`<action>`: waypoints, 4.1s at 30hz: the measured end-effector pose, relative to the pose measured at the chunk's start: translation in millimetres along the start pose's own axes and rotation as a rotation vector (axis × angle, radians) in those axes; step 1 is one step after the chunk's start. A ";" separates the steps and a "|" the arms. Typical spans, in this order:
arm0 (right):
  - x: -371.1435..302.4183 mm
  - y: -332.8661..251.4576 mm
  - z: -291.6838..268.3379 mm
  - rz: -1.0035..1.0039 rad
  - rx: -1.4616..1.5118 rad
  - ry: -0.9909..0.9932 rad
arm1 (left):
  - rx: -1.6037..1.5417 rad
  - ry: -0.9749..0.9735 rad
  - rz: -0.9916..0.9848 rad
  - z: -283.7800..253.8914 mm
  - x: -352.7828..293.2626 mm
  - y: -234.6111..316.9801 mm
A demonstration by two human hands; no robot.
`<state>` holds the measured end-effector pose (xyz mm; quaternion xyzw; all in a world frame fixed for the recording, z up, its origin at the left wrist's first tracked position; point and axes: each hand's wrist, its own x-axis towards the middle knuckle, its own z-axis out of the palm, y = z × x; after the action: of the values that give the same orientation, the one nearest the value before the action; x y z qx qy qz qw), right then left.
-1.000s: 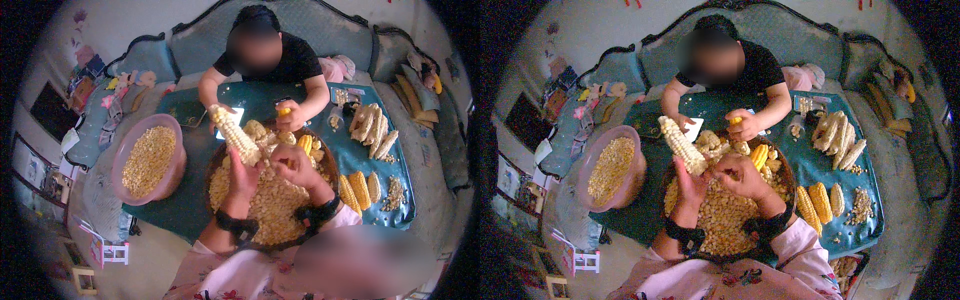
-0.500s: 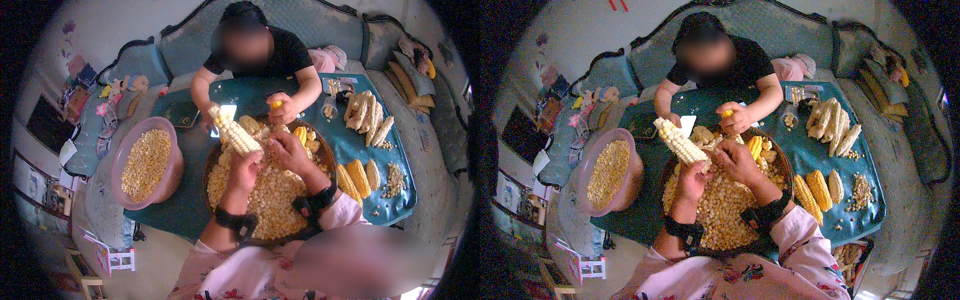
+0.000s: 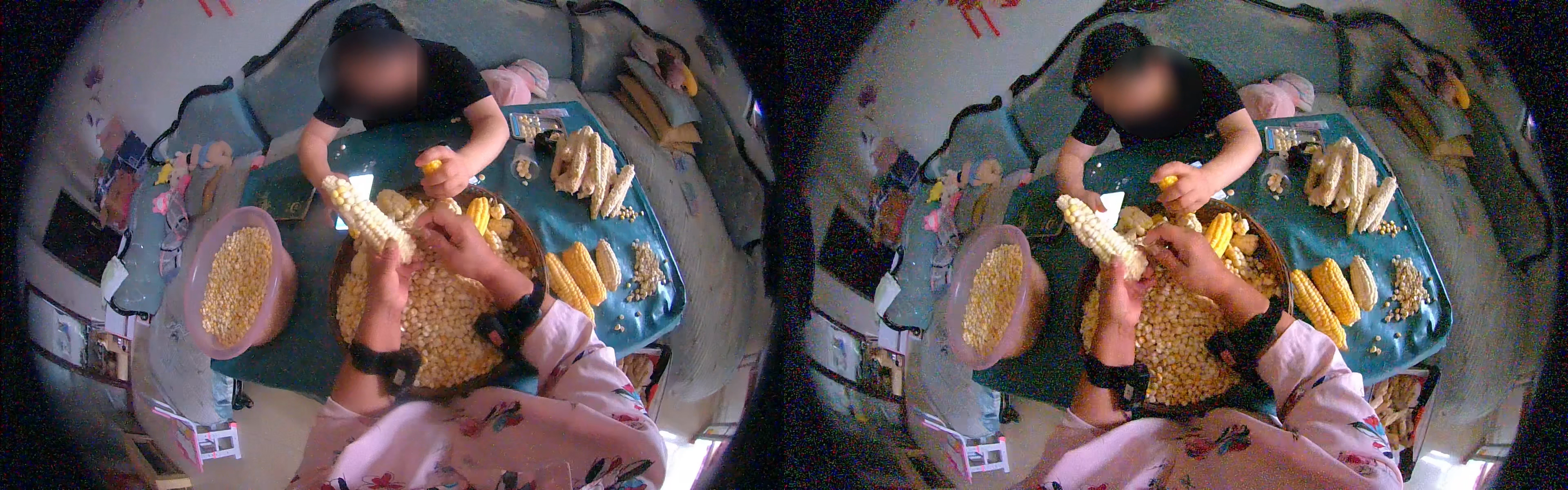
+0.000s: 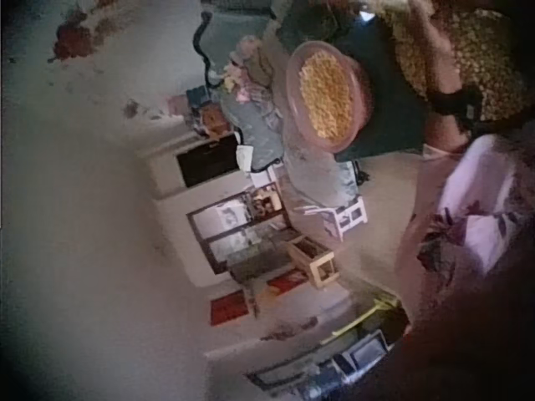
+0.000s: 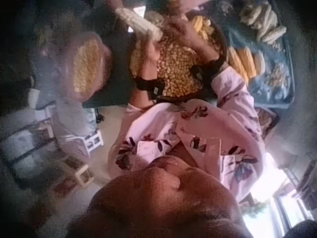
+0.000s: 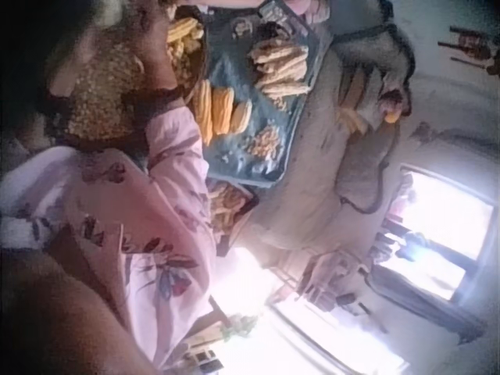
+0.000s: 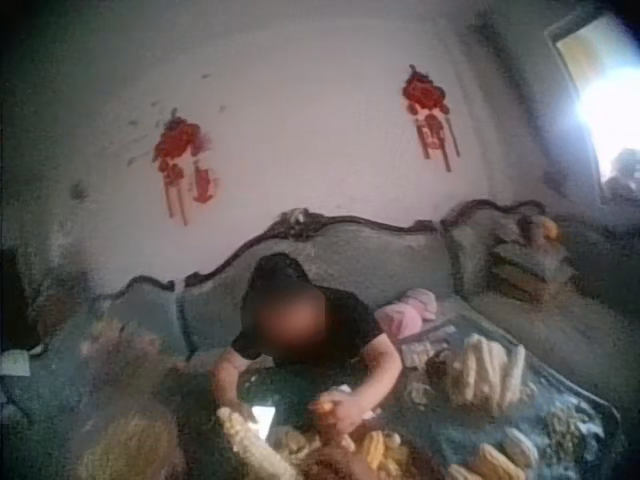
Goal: The person removes corn kernels from cobs by hand, placing the kernels into a large bowl on the table. A second person sits across the table and also shucks corn while using a phone.
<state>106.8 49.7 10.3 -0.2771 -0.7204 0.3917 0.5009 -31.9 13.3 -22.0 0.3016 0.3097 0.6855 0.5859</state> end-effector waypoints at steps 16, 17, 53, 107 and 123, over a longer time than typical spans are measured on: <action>-1.5 6.6 -2.6 0.058 0.014 -0.048 | 0.194 -0.007 0.018 13.0 -3.5 10.3; -2.0 3.0 -3.8 0.042 0.029 -0.036 | 0.207 -0.034 0.056 12.9 -3.2 8.3; -10.0 -11.5 8.1 -0.161 -0.303 -0.013 | 0.703 0.022 0.248 25.4 -15.7 8.9; -3.7 2.7 3.3 -0.003 0.015 0.022 | 0.177 -0.019 0.072 20.0 -7.2 9.7; -5.0 -7.5 1.1 0.015 -0.026 0.010 | 0.577 -0.053 0.386 27.5 -13.2 8.1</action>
<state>107.5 41.3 13.9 -0.2910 -0.7209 0.3847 0.4976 -13.9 1.1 0.9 0.5256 0.4124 0.6598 0.3440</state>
